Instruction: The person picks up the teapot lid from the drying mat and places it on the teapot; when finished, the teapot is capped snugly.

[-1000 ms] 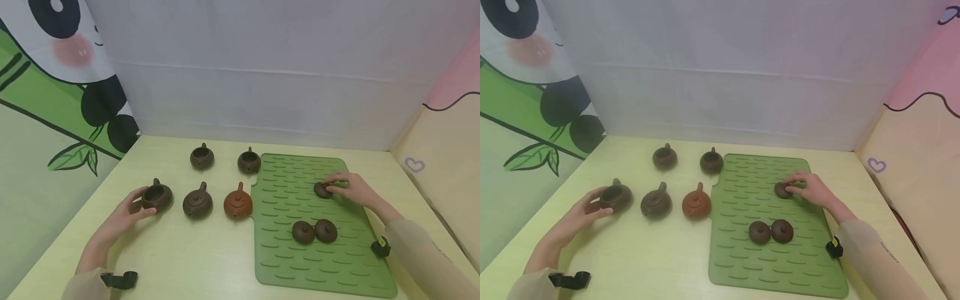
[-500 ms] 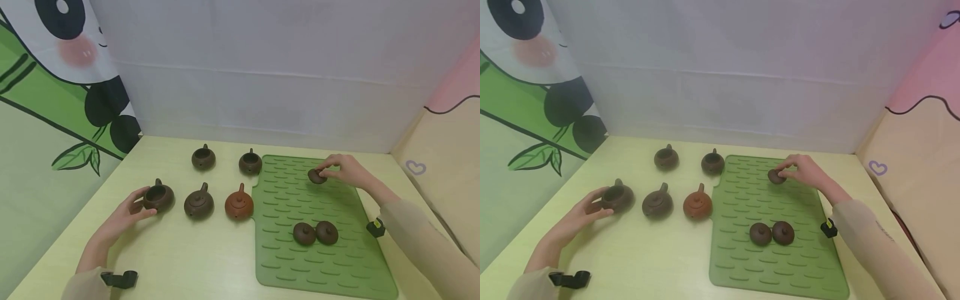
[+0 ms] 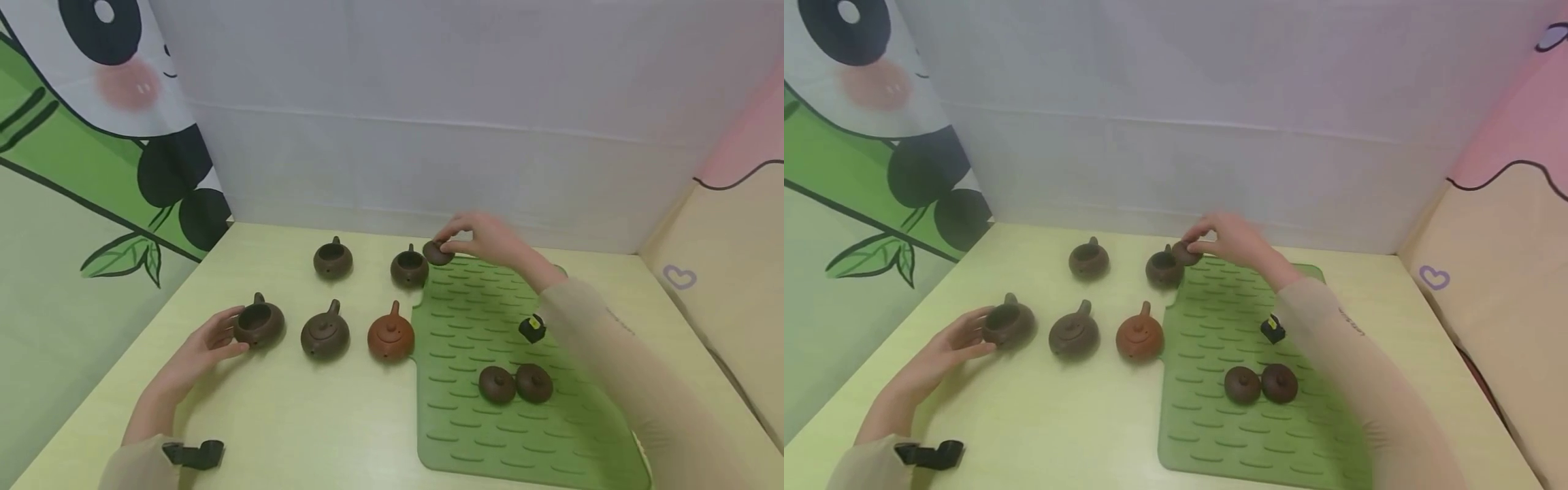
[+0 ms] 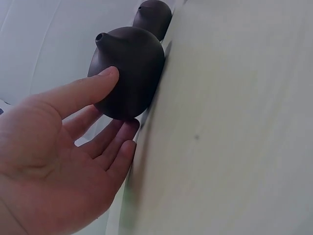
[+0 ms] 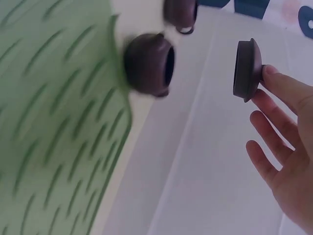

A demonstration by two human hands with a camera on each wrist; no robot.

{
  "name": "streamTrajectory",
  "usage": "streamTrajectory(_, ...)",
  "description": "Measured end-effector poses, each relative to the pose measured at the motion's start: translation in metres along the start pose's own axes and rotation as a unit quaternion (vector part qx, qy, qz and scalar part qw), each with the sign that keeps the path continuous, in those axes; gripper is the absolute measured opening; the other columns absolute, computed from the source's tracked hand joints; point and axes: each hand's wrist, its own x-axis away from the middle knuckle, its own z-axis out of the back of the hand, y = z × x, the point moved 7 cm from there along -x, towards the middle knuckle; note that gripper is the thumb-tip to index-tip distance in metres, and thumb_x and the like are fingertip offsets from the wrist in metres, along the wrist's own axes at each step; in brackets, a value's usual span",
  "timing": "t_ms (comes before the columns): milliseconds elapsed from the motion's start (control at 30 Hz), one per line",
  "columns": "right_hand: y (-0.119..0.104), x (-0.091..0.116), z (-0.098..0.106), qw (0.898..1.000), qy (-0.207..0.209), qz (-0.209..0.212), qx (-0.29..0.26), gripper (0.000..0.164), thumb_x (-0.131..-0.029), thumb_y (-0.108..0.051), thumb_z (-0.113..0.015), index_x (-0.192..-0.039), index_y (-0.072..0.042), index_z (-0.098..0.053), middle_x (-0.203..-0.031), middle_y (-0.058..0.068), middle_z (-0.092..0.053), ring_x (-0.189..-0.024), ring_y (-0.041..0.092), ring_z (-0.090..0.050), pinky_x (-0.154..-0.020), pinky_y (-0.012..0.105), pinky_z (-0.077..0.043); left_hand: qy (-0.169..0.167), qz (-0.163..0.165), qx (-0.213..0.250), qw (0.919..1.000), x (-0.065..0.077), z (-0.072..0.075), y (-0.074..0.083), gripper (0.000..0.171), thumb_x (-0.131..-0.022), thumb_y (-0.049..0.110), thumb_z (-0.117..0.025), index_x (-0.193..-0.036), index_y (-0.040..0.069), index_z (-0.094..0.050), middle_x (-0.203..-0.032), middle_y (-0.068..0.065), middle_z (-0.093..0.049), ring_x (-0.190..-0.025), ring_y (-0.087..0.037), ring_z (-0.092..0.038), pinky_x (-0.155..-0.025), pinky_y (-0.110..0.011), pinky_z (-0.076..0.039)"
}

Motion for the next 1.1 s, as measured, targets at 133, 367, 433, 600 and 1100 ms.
streamTrajectory(133,-0.033,-0.034,-0.010,1.000,-0.003,0.020,-0.015,0.023,-0.093,-0.030,-0.069,-0.114,-0.022,-0.075,-0.116,-0.001,-0.072,-0.117,0.022,-0.062,-0.104,0.043,-0.048,0.001,0.002,0.007,1.0000,-0.001,-0.002,-0.001,0.076,-0.095,0.023,-0.066,-0.156,0.008,-0.023,-0.157,-0.027,-0.033,-0.142,-0.050,-0.030,-0.094,0.004,-0.034)
streamTrajectory(367,-0.089,-0.078,-0.031,0.995,0.029,0.073,-0.059,0.023,-0.093,-0.032,-0.069,-0.114,-0.024,-0.075,-0.114,-0.005,-0.073,-0.111,0.012,-0.063,-0.099,0.032,-0.049,0.003,0.014,0.009,0.9999,0.000,-0.003,-0.003,0.076,-0.095,0.023,-0.066,-0.156,0.009,-0.023,-0.157,-0.026,-0.033,-0.142,-0.051,-0.030,-0.092,0.003,-0.035)
streamTrajectory(433,-0.104,-0.087,-0.039,0.991,0.047,0.086,-0.089,0.023,-0.092,-0.033,-0.070,-0.113,-0.024,-0.076,-0.112,-0.007,-0.073,-0.109,0.010,-0.063,-0.098,0.030,-0.049,0.003,0.019,0.012,0.9997,0.000,-0.003,-0.004,0.077,-0.095,0.023,-0.067,-0.156,0.009,-0.023,-0.157,-0.025,-0.033,-0.143,-0.051,-0.029,-0.092,0.003,-0.035)
streamTrajectory(600,-0.138,-0.108,-0.063,0.975,0.081,0.109,-0.175,0.022,-0.090,-0.033,-0.073,-0.109,-0.024,-0.077,-0.110,-0.008,-0.074,-0.107,0.005,-0.062,-0.098,0.024,-0.048,0.005,0.025,0.021,0.9995,-0.001,-0.002,-0.006,0.077,-0.095,0.024,-0.067,-0.157,0.009,-0.023,-0.157,-0.026,-0.032,-0.143,-0.050,-0.029,-0.091,0.003,-0.035)
streamTrajectory(1100,-0.185,-0.130,-0.171,0.933,0.153,0.045,-0.322,0.024,-0.090,-0.036,-0.072,-0.110,-0.023,-0.076,-0.104,-0.011,-0.071,-0.100,-0.007,-0.057,-0.093,0.014,-0.049,0.008,0.024,0.021,0.9995,0.001,0.005,-0.011,0.074,-0.095,0.025,-0.066,-0.156,0.011,-0.025,-0.156,-0.024,-0.034,-0.120,0.015,-0.040,-0.092,0.001,-0.037)
